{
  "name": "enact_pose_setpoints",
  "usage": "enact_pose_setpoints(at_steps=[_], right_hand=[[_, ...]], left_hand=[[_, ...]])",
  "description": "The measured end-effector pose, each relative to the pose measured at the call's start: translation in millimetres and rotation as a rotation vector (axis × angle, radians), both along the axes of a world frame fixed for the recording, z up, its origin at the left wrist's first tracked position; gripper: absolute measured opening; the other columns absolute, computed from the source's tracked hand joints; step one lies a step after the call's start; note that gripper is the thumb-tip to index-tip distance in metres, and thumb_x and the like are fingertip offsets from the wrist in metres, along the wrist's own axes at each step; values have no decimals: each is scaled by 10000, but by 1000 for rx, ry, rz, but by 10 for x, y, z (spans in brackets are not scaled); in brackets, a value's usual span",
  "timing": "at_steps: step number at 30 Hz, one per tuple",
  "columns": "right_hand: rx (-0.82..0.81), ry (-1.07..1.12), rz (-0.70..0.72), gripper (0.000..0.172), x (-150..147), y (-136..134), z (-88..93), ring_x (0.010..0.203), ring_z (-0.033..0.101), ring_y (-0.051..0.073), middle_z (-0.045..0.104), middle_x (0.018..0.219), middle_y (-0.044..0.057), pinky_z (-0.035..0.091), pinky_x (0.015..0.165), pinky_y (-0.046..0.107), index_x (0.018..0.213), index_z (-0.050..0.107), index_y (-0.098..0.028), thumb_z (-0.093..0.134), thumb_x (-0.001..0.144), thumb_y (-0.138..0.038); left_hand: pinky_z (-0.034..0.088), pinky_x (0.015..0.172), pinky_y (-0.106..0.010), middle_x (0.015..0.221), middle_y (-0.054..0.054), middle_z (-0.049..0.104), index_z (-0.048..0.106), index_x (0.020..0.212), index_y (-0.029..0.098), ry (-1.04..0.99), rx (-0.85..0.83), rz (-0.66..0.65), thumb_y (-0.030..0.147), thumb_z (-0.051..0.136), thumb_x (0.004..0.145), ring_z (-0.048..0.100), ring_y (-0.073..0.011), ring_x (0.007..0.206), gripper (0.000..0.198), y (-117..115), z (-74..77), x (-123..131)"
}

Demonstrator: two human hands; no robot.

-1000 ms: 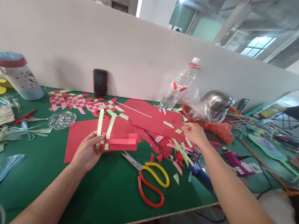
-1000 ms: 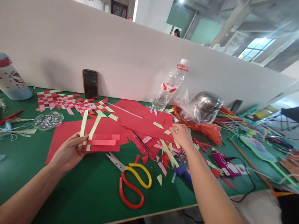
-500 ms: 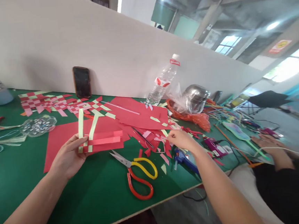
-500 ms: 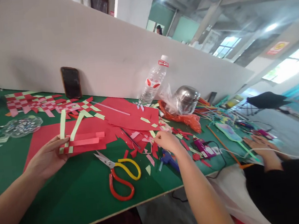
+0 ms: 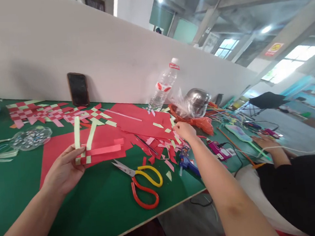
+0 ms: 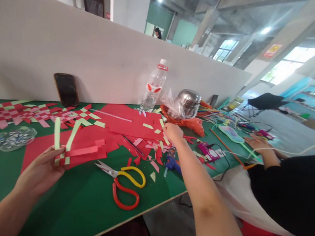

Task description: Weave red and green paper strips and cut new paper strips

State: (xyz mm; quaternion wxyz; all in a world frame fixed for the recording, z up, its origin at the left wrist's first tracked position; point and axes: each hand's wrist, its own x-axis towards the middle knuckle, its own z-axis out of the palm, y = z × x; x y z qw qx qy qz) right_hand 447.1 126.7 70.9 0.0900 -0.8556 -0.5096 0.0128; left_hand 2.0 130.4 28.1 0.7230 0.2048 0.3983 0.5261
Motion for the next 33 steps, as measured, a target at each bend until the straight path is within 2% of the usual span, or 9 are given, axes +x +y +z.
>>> enact_pose_setpoints(at_steps=[3,6,9,13,17,21,24,29,33], right_hand=[[99,24,107,351,-169,63,19,1160,566,243,573,1302,94,469,985,492,1215,588,-190,593,924,-386],[217,132,250,397,-503,61,48,1322,439,315,539,1356,183,351,1094,526,1212,594,-153,562,914,-413],[246,323,417,539,-980,-68,55,1252,536,280,546,1382,173,459,1017,450,1342,496,-177,482,924,-518],[137,607,640,593,-1580,-391,27,1172,621,234,628,1307,145,535,924,369,1387,449,-214,414,936,-597],[134,872,657,639,-1846,-761,-35,1268,552,258,577,1369,150,524,956,395,1412,419,-242,492,896,-611],[149,637,531,507,-1848,-1177,-179,1025,680,238,661,1235,104,561,879,375,1237,581,-272,517,869,-614],[143,400,562,409,-1812,-1454,-360,852,699,231,710,1065,87,581,787,376,1067,657,-268,502,872,-592],[211,115,646,400,-1763,-1685,-633,939,673,290,710,980,107,556,809,441,1069,641,-232,434,909,-534],[228,5,641,433,-1704,-1671,-675,944,649,303,684,1002,137,526,833,463,1114,621,-201,399,927,-522]], left_hand=[[535,473,-159,614,33,617,633,751,145,-1,49,-22,44,700,716,584,-67,472,127,-29,15,37],[560,531,-198,693,9,663,651,835,146,4,106,-60,83,762,686,625,-91,541,196,-51,42,80],[578,589,-241,776,-15,696,652,917,154,3,167,-108,142,816,668,664,-125,624,299,-89,86,112],[559,611,-218,841,-30,716,637,963,166,9,213,-137,184,847,660,685,-131,677,369,-236,152,104],[571,634,-271,926,-57,723,602,1071,186,49,232,-165,226,840,686,698,-171,724,455,-534,148,-31],[557,606,-263,853,-24,691,545,1127,203,159,183,-86,247,822,713,674,-157,687,500,-896,53,-258],[553,652,-256,881,-24,680,497,1215,209,206,154,-42,217,816,713,671,-152,733,595,-1096,-23,-384],[556,766,-313,1043,-92,694,325,1419,226,255,149,-130,155,817,683,688,-195,863,888,-1231,-117,-440],[532,885,-346,1163,-124,678,197,1495,249,308,187,-180,106,794,685,685,-210,989,1016,-1255,-180,-417]])
